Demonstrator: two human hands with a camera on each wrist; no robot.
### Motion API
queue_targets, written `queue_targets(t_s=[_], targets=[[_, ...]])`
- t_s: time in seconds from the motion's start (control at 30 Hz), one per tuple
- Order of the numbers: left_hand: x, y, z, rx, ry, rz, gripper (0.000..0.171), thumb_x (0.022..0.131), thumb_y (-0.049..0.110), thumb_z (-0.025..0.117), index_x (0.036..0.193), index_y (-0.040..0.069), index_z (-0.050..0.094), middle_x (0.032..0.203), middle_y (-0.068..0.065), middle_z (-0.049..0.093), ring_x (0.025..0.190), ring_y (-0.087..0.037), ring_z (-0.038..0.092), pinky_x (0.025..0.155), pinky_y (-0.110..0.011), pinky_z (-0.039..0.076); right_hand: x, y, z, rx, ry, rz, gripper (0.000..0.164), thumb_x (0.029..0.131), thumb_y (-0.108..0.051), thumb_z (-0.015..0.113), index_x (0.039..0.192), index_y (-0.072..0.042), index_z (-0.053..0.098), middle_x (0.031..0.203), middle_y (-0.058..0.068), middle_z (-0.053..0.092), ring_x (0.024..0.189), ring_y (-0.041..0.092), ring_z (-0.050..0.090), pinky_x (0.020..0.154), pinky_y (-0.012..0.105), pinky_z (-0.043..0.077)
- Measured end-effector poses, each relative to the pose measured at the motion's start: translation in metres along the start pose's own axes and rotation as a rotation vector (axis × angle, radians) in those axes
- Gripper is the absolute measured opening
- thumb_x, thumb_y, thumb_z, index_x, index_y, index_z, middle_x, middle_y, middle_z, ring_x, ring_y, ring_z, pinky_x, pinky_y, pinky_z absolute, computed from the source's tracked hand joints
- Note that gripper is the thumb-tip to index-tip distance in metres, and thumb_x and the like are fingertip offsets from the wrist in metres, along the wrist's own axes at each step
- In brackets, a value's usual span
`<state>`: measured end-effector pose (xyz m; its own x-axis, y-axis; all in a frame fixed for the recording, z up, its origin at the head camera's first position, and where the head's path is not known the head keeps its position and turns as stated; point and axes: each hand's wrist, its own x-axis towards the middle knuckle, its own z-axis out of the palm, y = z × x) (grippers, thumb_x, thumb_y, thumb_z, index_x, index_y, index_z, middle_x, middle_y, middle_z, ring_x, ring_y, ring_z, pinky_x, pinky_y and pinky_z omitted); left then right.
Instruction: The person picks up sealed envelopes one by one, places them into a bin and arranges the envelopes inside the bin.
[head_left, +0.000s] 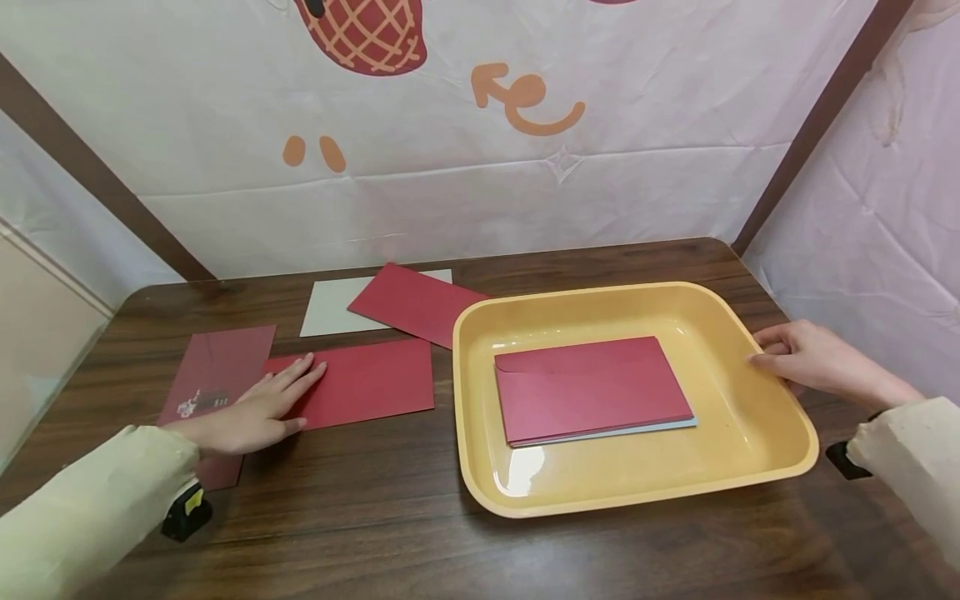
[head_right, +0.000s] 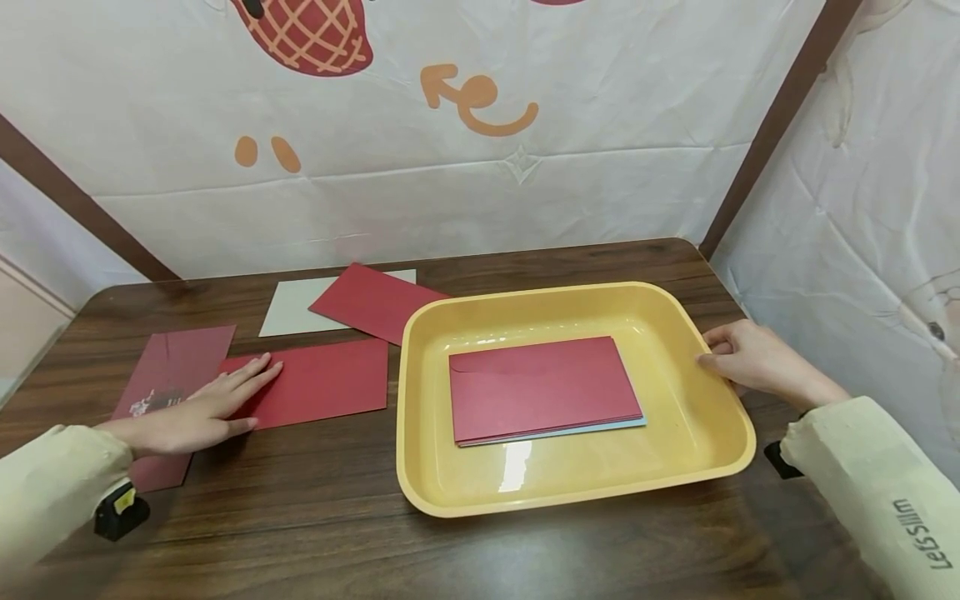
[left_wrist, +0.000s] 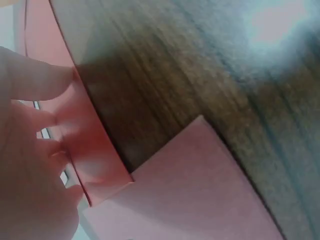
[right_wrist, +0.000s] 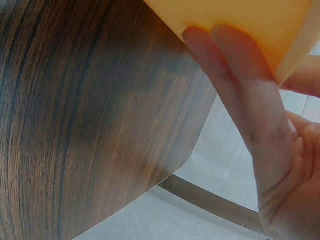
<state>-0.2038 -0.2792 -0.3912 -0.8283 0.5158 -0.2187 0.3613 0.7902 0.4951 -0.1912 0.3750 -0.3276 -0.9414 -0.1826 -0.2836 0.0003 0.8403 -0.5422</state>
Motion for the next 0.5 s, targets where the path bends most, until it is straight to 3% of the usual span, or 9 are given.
queue_targets(t_s=[0.13, 0.2, 0.37, 0.5], targets=[[-0.0008, 0.0107, -0.0062, 0.047, -0.038, -0.011, 0.072, 0.091, 0.018, 0.059, 0.150, -0.003, 0.022, 0.156, -0.029, 0.006, 0.142, -0.050, 0.008, 0.108, -0.067, 0.008, 0.0005, 0.0008, 0.0003, -0.002, -0.001, 0.002, 0.040, 0.095, -0.014, 0.055, 0.120, 0.018, 0.052, 0.090, 0.016, 0.073, 0.064, 0.010, 0.067, 0.055, 0.030, 0.055], [-0.0018, 0.0099, -0.0063, 0.059, -0.043, -0.010, 0.071, 0.092, 0.019, 0.058, 0.150, -0.001, 0.022, 0.156, -0.029, 0.007, 0.143, -0.047, 0.008, 0.113, -0.061, 0.006, 0.0009, 0.0012, 0.0007, -0.002, 0.001, 0.002, 0.040, 0.095, -0.015, 0.055, 0.120, 0.017, 0.052, 0.090, 0.015, 0.073, 0.064, 0.010, 0.067, 0.055, 0.030, 0.055], [-0.0032, 0.0053, -0.0056, 0.079, -0.047, 0.006, 0.070, 0.094, 0.022, 0.056, 0.151, 0.002, 0.021, 0.157, -0.027, 0.006, 0.143, -0.046, 0.008, 0.112, -0.061, 0.009, 0.0008, 0.0024, 0.0005, 0.005, 0.000, 0.006, 0.042, 0.095, -0.015, 0.055, 0.121, 0.018, 0.051, 0.091, 0.016, 0.073, 0.065, 0.010, 0.068, 0.056, 0.030, 0.055], [-0.0026, 0.0104, -0.0078, 0.073, -0.052, -0.014, 0.071, 0.092, 0.021, 0.058, 0.151, 0.001, 0.023, 0.157, -0.026, 0.007, 0.141, -0.050, 0.011, 0.106, -0.068, 0.013, 0.0008, 0.0032, 0.0007, 0.019, -0.007, 0.013, 0.043, 0.095, -0.015, 0.055, 0.122, 0.018, 0.050, 0.093, 0.017, 0.072, 0.066, 0.011, 0.068, 0.057, 0.031, 0.056]])
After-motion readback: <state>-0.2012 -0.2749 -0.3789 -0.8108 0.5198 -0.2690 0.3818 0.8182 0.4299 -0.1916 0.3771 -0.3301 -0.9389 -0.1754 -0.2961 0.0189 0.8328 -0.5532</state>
